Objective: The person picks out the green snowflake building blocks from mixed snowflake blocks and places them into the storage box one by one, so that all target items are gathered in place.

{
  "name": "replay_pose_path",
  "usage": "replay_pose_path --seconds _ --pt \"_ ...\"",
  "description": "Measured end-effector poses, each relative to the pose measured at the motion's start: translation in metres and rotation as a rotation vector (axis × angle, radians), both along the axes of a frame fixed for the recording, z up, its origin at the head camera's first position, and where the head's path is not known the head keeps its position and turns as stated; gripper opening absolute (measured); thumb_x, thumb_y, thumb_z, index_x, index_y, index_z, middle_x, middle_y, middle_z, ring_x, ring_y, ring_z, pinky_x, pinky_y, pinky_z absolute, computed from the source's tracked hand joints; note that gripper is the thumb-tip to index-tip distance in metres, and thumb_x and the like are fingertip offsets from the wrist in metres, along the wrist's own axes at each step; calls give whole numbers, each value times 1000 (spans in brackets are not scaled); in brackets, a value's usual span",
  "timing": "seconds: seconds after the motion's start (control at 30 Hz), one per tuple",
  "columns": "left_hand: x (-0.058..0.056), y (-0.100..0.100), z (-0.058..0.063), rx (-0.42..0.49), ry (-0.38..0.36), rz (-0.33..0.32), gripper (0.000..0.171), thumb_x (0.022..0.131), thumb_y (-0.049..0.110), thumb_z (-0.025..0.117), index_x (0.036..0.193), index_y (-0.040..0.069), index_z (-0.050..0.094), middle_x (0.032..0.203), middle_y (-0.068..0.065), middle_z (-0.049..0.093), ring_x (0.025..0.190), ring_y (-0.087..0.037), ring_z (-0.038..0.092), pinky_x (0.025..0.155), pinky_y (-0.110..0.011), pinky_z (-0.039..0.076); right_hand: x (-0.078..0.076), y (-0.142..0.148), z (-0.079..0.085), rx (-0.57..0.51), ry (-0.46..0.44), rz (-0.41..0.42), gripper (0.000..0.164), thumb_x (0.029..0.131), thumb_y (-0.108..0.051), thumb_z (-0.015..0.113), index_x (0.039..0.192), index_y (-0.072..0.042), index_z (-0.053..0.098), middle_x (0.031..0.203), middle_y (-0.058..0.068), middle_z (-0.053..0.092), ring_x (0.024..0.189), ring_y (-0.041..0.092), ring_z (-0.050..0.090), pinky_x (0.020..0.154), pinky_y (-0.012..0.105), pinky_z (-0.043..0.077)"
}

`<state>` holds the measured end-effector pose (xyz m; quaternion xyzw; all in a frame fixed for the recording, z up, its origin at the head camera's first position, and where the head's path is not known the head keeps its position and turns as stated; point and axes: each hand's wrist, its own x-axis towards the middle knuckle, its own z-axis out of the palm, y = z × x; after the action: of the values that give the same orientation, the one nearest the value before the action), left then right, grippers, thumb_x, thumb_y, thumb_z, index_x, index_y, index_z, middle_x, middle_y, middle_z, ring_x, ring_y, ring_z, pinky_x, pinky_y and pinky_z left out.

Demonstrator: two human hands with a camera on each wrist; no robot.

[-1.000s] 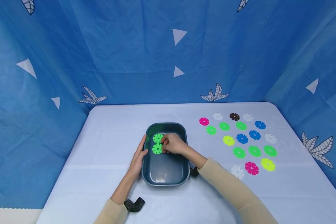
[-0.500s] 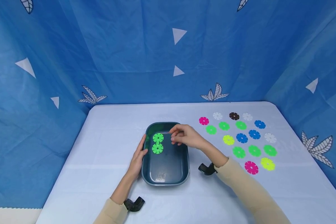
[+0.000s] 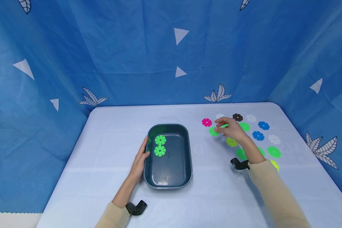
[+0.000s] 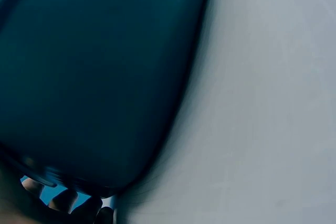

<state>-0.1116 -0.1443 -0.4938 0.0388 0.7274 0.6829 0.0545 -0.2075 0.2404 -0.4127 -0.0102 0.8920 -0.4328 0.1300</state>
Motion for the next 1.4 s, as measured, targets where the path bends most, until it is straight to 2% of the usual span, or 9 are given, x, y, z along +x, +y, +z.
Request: replay_pose_path --seconds 0.1,0.2,0.4,0.6,0.7,0.9,1.03,1.2,1.4 --pt "0 0 1 2 4 1 58 104 14 31 158 24 16 165 5 10 153 -19 1 124 -49 0 -4 11 3 51 -20 -51 50 94 -21 65 137 -1 51 128 23 53 104 36 61 84 42 58" --pt "0 0 1 0 3 3 58 104 15 31 158 25 16 165 6 10 153 -19 1 124 -49 0 -9 16 -2 88 -47 -77 51 93 -23 66 137 -1 50 128 23 52 103 36 60 82 39 59" --pt "1 0 0 -12 -2 3 57 104 17 32 158 26 17 165 7 10 153 -19 1 124 -50 0 -15 17 -21 92 -96 -98 52 91 -23 69 135 -1 52 124 23 53 93 29 60 70 29 55" --pt "2 1 -3 -10 -3 1 57 104 16 31 158 25 16 165 5 10 154 -20 0 123 -51 0 -15 16 -36 121 -88 -81 55 87 -23 74 133 -1 54 124 22 54 86 24 58 68 26 53" --pt "2 1 -3 -14 2 -3 57 104 16 31 158 25 16 165 5 10 154 -20 0 123 -51 0 -15 15 -39 173 -48 -70 55 85 -21 75 132 0 56 123 21 55 85 25 59 70 30 52" --pt "1 0 -2 -14 15 0 57 104 16 31 158 25 16 166 5 10 154 -21 1 123 -52 0 -19 9 -45 288 36 -54 49 84 -19 75 127 -2 61 122 22 58 105 34 55 88 46 47" --pt "2 0 -2 -19 15 2 57 104 16 31 158 26 16 166 5 10 154 -21 1 123 -52 0 -19 6 -46 303 42 -70 44 83 -17 75 123 -4 64 122 22 58 110 37 53 91 50 45" --pt "2 0 -2 -17 17 7 57 104 16 31 158 24 16 166 4 10 154 -21 1 123 -51 0 -20 4 -45 286 22 -88 43 82 -16 75 120 -2 61 117 22 58 103 36 53 83 45 47" --pt "2 1 -1 -12 22 0 57 104 15 31 158 24 16 166 4 10 154 -21 1 123 -51 0 -19 6 -45 247 -13 -120 41 83 -15 75 117 -5 54 101 14 54 89 29 50 72 34 43"
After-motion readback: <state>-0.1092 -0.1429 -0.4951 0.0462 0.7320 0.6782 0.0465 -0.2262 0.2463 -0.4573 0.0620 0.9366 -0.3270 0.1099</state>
